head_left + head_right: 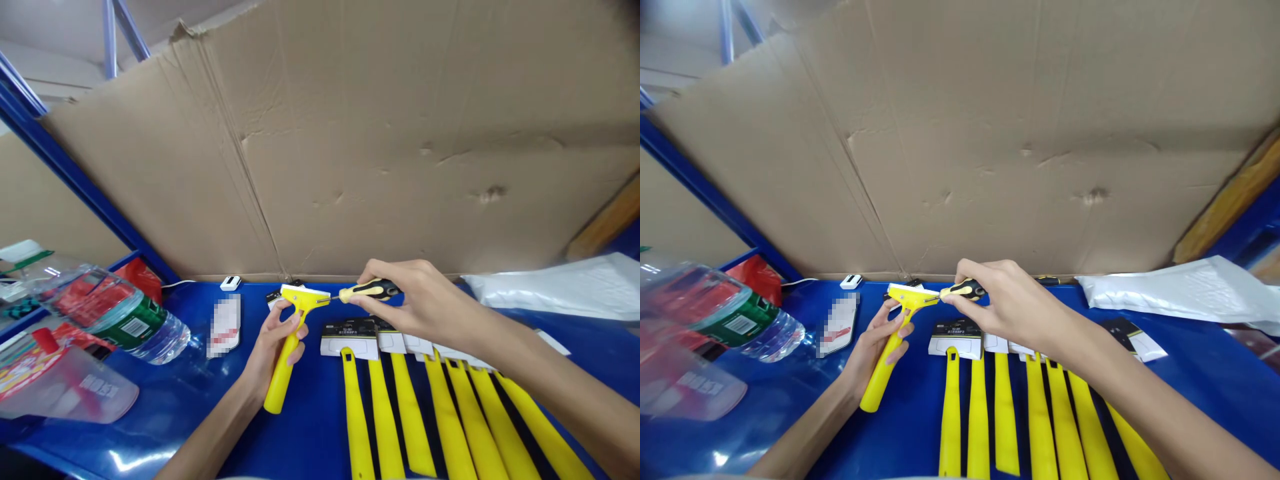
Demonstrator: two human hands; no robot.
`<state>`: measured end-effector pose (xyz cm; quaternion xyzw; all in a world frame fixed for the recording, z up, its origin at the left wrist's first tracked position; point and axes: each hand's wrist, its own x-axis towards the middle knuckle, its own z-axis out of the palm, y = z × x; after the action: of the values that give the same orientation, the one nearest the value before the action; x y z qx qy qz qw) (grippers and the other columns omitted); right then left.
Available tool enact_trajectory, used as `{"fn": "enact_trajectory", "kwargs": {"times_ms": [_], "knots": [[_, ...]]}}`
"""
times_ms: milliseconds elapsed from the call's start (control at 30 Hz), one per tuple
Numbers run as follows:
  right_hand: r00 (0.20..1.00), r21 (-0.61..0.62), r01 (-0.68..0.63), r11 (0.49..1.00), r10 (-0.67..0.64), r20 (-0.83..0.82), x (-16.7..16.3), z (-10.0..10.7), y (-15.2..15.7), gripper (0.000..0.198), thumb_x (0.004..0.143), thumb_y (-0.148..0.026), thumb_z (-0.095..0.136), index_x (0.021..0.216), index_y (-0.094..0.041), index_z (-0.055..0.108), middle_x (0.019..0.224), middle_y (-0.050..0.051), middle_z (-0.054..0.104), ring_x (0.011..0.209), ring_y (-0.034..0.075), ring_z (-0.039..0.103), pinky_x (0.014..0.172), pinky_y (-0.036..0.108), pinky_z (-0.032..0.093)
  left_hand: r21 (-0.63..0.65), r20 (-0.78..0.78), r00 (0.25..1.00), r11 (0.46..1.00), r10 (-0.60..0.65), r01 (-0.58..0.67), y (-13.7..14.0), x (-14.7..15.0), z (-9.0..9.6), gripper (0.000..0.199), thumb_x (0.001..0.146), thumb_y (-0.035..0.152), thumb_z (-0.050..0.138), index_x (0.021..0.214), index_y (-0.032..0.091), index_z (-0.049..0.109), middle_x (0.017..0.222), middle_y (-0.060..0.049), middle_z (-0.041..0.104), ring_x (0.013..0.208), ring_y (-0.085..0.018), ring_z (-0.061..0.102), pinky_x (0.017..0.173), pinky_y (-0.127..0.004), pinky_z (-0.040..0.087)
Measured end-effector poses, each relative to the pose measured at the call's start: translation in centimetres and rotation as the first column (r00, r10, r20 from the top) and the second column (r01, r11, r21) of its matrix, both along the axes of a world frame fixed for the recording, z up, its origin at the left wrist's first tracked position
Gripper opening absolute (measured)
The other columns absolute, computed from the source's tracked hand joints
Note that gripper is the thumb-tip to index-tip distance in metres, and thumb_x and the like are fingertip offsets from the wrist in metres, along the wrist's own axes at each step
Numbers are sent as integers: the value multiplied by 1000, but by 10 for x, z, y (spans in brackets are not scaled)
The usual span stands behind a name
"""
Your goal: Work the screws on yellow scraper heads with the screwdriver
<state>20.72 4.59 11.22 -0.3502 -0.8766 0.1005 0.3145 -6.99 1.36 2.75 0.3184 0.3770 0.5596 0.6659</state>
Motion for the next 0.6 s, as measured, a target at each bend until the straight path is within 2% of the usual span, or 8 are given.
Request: {"fn": "enact_trajectory", "kwargs": {"times_ms": [133, 233, 333, 400, 500, 533, 600], "knots": [[995, -39, -99, 994, 99, -12, -4, -4, -2, 24, 106, -32, 62, 127, -25, 58, 128, 7, 70, 113, 22, 69, 92, 34, 52, -39, 26, 998, 998, 53, -52, 2, 1, 1, 60, 73, 20, 94, 114, 25, 51, 94, 0, 59, 61, -7, 52, 36, -13, 35], [990, 29, -122, 992, 124, -61, -7, -6, -2, 15, 107, -28, 61, 121, -24, 59, 118, 5, 73, 103, 20, 70, 87, 33, 53, -52, 49, 998, 998, 44, -41, 2, 3, 2, 59, 73, 19, 94, 114, 25, 52, 93, 1, 58, 62, -8, 54, 35, -13, 35], [996, 114, -45, 992, 53, -73, -10, -5, -2, 14, 108, -36, 60, 113, -23, 62, 106, 6, 73, 89, 21, 70, 80, 35, 53, -56, 79, 996, 998, 33, -28, 1, 3, 1, 58, 74, 18, 93, 115, 25, 53, 94, 1, 58, 61, -8, 54, 35, -13, 35], [997, 96, -32, 995, 39, -73, -11, -4, -2, 16, 109, -37, 60, 114, -22, 62, 111, 8, 73, 94, 22, 70, 83, 37, 55, -58, 96, 995, 998, 38, -32, 0, 3, 0, 57, 74, 17, 92, 115, 25, 53, 97, 0, 59, 61, -7, 54, 35, -13, 35], [985, 50, -128, 990, 133, -107, -9, -4, -1, 18, 107, -28, 60, 124, -24, 60, 128, 11, 70, 114, 24, 69, 96, 38, 55, -70, 113, 993, 997, 34, -26, 0, 1, -2, 53, 77, 16, 89, 115, 25, 53, 100, 0, 60, 61, -6, 54, 36, -12, 35], [980, 44, -153, 987, 157, -119, -9, -5, -1, 19, 106, -25, 60, 125, -24, 60, 128, 10, 71, 114, 24, 69, 96, 38, 55, -74, 119, 992, 997, 30, -22, 1, 1, -2, 52, 78, 16, 88, 115, 25, 53, 100, 0, 60, 61, -6, 54, 36, -12, 36], [980, 61, -143, 988, 150, -133, -9, -8, 0, 14, 106, -26, 62, 119, -24, 63, 117, 7, 74, 103, 21, 72, 89, 35, 56, -74, 132, 991, 997, 25, -15, 1, 1, -3, 52, 78, 14, 87, 116, 26, 54, 100, 0, 60, 61, -6, 55, 36, -12, 36]]}}
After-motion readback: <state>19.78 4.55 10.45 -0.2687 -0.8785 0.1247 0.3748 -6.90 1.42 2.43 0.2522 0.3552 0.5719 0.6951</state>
